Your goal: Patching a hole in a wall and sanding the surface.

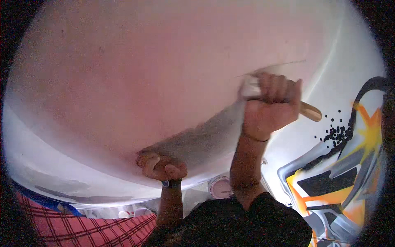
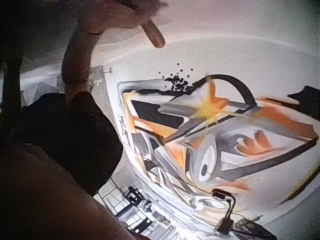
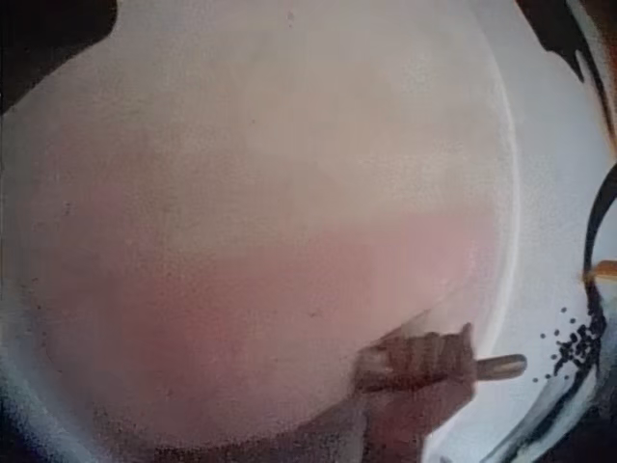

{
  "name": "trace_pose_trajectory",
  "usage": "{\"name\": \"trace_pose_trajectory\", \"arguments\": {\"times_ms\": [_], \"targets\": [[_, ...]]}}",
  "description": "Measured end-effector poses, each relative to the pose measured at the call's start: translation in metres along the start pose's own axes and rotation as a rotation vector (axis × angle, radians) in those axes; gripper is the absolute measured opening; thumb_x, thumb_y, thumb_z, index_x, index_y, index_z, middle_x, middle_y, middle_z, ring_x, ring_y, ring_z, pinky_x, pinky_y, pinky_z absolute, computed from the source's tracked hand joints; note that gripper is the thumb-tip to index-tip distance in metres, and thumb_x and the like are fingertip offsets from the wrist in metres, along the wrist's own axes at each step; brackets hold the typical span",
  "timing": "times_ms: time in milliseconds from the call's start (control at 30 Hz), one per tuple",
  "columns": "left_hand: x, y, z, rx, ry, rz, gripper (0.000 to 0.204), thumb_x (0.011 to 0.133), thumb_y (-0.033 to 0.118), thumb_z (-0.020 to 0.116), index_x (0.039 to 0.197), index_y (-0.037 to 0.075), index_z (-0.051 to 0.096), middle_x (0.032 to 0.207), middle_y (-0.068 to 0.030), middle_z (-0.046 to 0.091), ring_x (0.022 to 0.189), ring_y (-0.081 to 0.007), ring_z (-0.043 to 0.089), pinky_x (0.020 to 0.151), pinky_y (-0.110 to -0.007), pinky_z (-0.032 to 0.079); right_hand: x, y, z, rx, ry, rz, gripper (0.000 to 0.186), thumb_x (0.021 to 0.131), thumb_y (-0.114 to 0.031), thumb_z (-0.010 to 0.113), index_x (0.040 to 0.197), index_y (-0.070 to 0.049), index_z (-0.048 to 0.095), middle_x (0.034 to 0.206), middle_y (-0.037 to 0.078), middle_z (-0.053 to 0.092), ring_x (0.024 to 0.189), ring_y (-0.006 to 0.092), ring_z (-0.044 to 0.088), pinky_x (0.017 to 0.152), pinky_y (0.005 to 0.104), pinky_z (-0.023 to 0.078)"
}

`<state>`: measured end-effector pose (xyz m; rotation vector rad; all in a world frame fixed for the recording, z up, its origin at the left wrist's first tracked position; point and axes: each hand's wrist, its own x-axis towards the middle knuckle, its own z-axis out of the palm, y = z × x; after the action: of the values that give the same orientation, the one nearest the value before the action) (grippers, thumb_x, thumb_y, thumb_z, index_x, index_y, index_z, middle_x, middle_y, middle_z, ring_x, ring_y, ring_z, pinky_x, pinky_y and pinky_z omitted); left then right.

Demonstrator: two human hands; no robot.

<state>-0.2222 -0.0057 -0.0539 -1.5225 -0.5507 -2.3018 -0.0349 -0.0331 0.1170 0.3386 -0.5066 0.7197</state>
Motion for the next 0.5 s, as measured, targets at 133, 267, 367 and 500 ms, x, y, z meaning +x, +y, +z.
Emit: {"name": "trace_pose_trajectory", "arguments": {"times_ms": [133,267,367,500], "targets": [[-0.007,-0.001,-0.009,0.11,-0.006,-0.072,0.027,0.087,0.035,0.053,0.096,0.01,0.046,0.091,-0.0066,0.046,0.095,-0.0239,0.044,0.095,-0.047,0.034,-0.016,0.022,0.0,0.168,-0.101,0.134,0.047,0.098,-0.025,0.038,0.054,-0.019,0.023,0.048,-0.004,0.015,0.043,0.0116,0.013,0.045,0.0291,0.02],[0.006,-0.001,-0.002,0.092,-0.041,0.076,0.028,0.088,0.036,0.051,0.094,0.01,0.046,0.093,-0.0067,0.046,0.096,-0.024,0.044,0.097,-0.047,0.032,0.001,-0.001,-0.004,0.003,-0.027,-0.066,0.046,0.098,-0.024,0.038,0.054,-0.019,0.023,0.049,-0.004,0.014,0.044,0.0113,0.012,0.047,0.0283,0.02],[0.002,0.0,-0.01,0.135,-0.099,0.07,0.028,0.089,0.036,0.05,0.094,0.01,0.045,0.093,-0.0067,0.046,0.096,-0.0242,0.043,0.099,-0.048,0.031,-0.01,0.007,0.002,-0.103,0.023,-0.05,0.046,0.098,-0.023,0.038,0.055,-0.018,0.022,0.051,-0.004,0.015,0.045,0.0109,0.013,0.048,0.0276,0.021],[0.004,0.009,-0.005,0.147,-0.006,-0.03,0.027,0.089,0.037,0.05,0.094,0.011,0.045,0.094,-0.006,0.045,0.097,-0.0243,0.043,0.099,-0.048,0.029,-0.004,0.003,-0.004,-0.02,0.09,-0.082,0.046,0.098,-0.024,0.038,0.055,-0.018,0.023,0.05,-0.004,0.016,0.045,0.0108,0.012,0.046,0.0282,0.021]]}}
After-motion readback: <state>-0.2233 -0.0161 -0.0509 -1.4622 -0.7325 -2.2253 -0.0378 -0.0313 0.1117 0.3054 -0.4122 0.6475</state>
